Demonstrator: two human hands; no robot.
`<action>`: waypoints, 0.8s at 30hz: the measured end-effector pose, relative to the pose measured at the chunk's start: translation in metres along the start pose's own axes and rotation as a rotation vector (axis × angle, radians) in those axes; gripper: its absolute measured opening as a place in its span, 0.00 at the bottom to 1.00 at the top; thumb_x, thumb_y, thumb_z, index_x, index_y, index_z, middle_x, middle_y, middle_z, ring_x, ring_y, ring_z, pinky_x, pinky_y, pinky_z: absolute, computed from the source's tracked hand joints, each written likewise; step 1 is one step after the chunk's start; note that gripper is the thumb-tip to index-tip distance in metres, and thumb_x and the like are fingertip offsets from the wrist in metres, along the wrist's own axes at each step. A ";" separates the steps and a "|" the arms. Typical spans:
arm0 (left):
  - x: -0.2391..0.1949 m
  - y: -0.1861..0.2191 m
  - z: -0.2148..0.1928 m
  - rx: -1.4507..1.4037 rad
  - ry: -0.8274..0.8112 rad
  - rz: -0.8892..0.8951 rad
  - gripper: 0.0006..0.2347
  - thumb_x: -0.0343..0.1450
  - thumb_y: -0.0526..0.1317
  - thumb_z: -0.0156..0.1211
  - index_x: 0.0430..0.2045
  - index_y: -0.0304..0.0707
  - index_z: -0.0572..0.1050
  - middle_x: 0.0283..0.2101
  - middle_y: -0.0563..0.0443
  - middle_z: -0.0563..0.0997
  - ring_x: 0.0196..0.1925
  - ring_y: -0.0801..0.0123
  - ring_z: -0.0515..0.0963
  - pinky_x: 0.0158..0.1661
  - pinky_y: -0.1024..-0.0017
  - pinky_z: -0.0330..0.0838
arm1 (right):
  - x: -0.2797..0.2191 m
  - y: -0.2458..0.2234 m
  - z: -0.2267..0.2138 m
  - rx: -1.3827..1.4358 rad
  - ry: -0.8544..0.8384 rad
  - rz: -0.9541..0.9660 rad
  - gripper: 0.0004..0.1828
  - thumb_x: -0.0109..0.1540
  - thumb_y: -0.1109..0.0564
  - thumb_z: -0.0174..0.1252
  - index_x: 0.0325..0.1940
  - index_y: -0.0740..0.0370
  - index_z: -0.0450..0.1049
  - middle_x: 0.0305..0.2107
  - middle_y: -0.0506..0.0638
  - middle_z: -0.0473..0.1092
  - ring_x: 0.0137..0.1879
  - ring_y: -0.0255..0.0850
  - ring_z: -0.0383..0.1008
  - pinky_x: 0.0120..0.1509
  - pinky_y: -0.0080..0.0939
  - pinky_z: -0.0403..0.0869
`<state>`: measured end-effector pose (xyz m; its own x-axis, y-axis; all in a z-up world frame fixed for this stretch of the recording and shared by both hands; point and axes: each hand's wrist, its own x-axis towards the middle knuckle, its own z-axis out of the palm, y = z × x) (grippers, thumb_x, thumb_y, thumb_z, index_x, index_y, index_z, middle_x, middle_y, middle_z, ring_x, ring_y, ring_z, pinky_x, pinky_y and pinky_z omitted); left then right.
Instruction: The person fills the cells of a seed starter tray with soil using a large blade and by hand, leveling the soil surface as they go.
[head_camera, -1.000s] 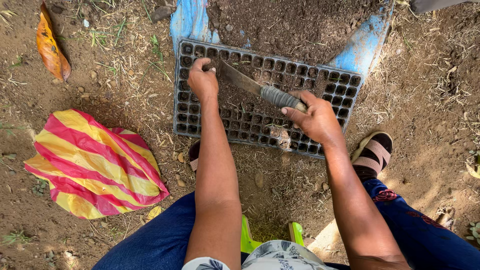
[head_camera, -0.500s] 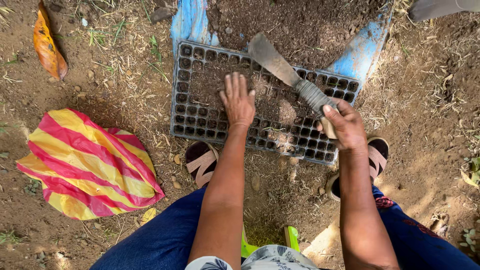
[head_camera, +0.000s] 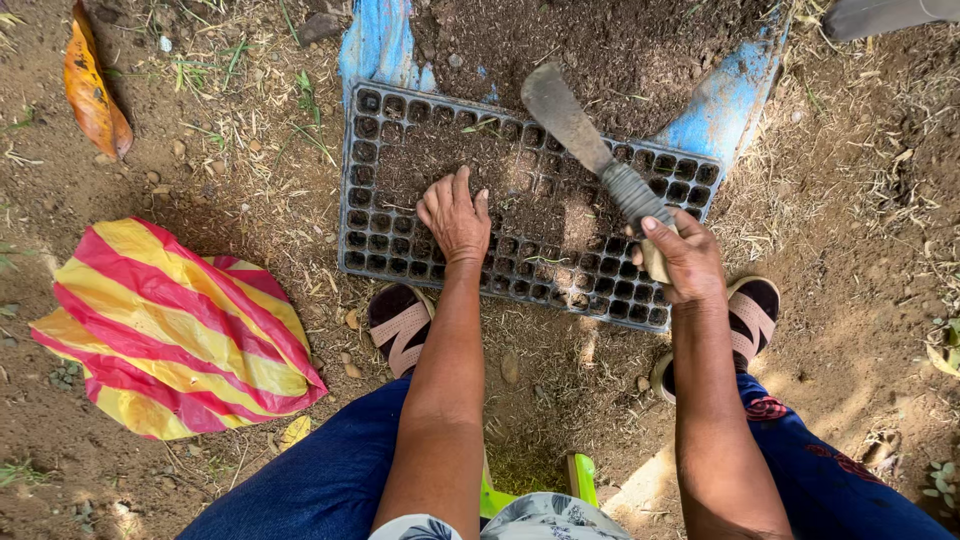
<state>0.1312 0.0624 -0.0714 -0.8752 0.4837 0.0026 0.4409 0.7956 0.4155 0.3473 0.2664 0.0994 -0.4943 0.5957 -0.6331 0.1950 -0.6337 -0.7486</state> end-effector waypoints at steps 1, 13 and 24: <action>0.004 0.003 -0.001 -0.024 0.001 -0.018 0.20 0.73 0.51 0.61 0.59 0.49 0.71 0.55 0.50 0.73 0.63 0.57 0.64 0.67 0.47 0.48 | 0.001 0.002 0.002 -0.041 -0.010 0.005 0.19 0.60 0.57 0.70 0.51 0.69 0.74 0.36 0.56 0.78 0.29 0.37 0.77 0.28 0.35 0.77; 0.029 0.013 0.003 -0.056 0.054 -0.093 0.06 0.72 0.41 0.64 0.40 0.47 0.77 0.44 0.53 0.76 0.55 0.60 0.69 0.64 0.52 0.53 | -0.002 0.002 0.020 -0.064 0.003 0.036 0.18 0.59 0.56 0.70 0.49 0.66 0.76 0.33 0.53 0.78 0.28 0.37 0.77 0.27 0.34 0.78; 0.053 0.016 0.016 -0.006 -0.090 -0.194 0.15 0.80 0.52 0.49 0.41 0.43 0.78 0.47 0.48 0.77 0.55 0.52 0.68 0.61 0.45 0.53 | 0.009 -0.001 -0.004 -0.068 0.058 -0.066 0.17 0.62 0.55 0.69 0.51 0.65 0.76 0.32 0.51 0.76 0.27 0.37 0.76 0.27 0.34 0.75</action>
<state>0.0954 0.1068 -0.0792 -0.9222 0.3526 -0.1590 0.2645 0.8748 0.4060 0.3455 0.2745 0.0939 -0.4582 0.6640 -0.5909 0.2215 -0.5585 -0.7994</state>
